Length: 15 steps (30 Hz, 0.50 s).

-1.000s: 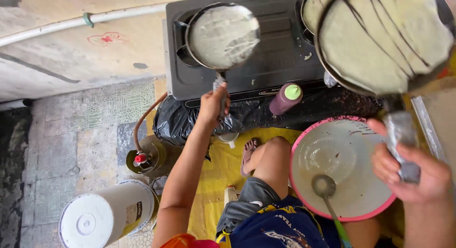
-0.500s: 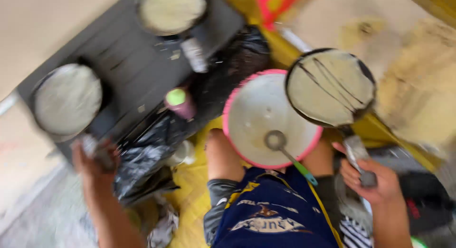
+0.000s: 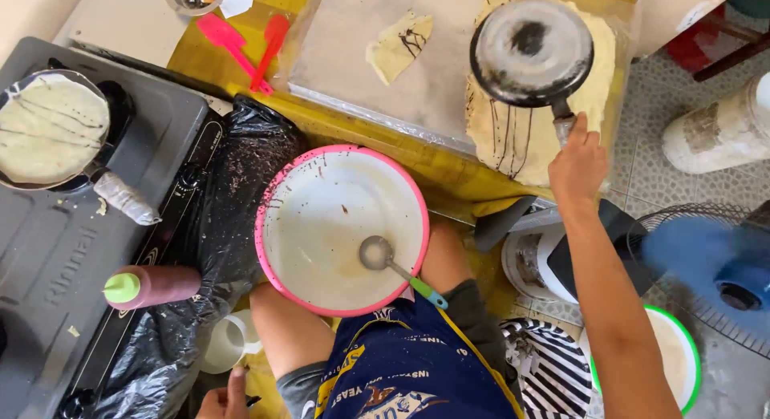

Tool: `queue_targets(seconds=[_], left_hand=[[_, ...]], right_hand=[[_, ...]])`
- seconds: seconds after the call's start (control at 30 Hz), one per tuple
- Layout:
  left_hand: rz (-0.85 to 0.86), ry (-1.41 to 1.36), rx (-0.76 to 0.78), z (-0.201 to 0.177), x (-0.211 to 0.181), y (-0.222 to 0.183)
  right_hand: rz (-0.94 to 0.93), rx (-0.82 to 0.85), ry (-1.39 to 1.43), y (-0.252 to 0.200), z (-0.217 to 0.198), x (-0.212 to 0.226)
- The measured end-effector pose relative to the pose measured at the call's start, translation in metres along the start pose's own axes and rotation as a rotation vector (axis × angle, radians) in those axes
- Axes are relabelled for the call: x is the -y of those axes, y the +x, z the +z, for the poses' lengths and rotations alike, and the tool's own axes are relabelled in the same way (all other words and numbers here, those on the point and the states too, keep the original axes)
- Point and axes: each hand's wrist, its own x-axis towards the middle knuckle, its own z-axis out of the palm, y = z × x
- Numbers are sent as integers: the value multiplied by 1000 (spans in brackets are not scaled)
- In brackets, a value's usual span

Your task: Preparing crepes by pouring batter into pans, spreading it, cooking, and stacking the finished products.

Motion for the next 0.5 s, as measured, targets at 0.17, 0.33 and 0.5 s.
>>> queue_targets(seconds=[0.17, 0.33, 0.5], left_hand=[[69, 88, -88, -11, -16, -23], [-32, 348, -43, -36, -75, -41], [65, 458, 391, -47, -179, -72]], right_hand=[[-57, -45, -107, 0, 35, -9], [-122, -161, -124, 26, -5, -12], [-231, -331, -194, 62, -59, 23]])
